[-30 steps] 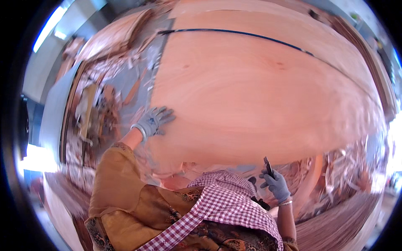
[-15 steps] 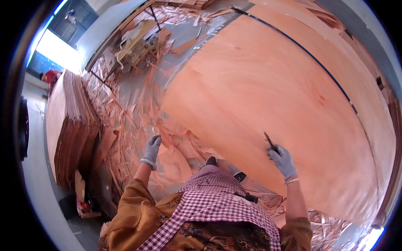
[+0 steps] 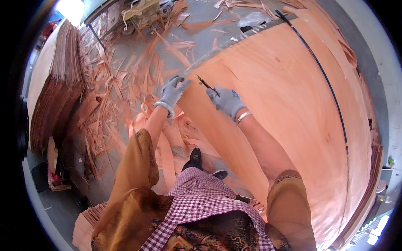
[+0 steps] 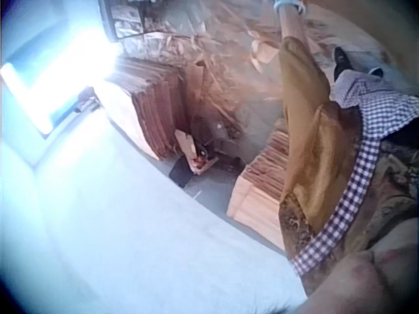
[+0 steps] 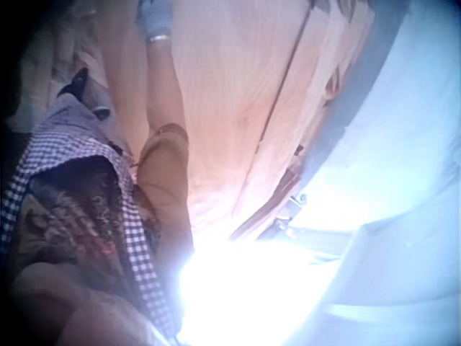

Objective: The person processes large wood veneer sheets by cutting them with a utility knife and moving them from one stack to another in a workshop.

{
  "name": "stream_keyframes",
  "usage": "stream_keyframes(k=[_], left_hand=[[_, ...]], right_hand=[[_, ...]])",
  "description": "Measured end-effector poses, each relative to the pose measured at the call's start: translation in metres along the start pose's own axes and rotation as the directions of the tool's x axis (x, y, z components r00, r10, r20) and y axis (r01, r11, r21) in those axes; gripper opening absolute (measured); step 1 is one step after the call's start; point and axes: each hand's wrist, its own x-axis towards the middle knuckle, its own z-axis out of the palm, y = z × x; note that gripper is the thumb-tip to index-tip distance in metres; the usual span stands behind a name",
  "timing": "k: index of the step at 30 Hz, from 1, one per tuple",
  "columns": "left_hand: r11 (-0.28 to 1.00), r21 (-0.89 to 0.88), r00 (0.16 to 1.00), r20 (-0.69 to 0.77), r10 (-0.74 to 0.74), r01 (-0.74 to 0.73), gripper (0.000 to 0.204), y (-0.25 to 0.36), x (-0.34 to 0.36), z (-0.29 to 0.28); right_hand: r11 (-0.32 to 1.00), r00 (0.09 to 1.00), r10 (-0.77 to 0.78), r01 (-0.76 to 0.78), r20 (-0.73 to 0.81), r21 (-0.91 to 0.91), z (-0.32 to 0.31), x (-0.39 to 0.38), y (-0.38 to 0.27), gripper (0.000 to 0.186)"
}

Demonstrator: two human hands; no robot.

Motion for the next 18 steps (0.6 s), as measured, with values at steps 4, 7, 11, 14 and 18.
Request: stream_keyframes(k=[4, 7, 11, 14, 18], left_hand=[[0.927, -0.302, 0.960, 0.233, -0.156, 0.223, 0.038, -0.006, 0.018, -0.001], [0.868, -0.403, 0.930, 0.332, -0.158, 0.291, 0.034, -0.019, 0.027, 0.000], [0.815, -0.462, 0.918, 0.345, -0.198, 0.349, 0.027, -0.020, 0.030, 0.008], [0.794, -0.520, 0.931, 0.330, -0.154, 0.316, 0.023, -0.029, 0.034, 0.016], [0.815, -0.468, 0.915, 0.363, -0.175, 0.341, 0.035, -0.035, 0.034, 0.016]], right_hand=[[0.984, 0.991, -0.104, 0.090, -0.082, -0.155, 0.005, 0.027, -0.012, 0.042], [0.986, 0.999, -0.043, 0.038, -0.030, -0.161, 0.004, 0.032, -0.013, 0.039], [0.990, 0.996, 0.015, -0.002, 0.085, -0.144, 0.006, 0.037, -0.014, 0.033], [0.934, 0.997, -0.057, 0.070, 0.047, -0.351, 0.013, 0.043, -0.016, 0.031], [0.837, 0.988, -0.147, 0.105, -0.036, -0.537, 0.019, 0.043, -0.029, 0.031]])
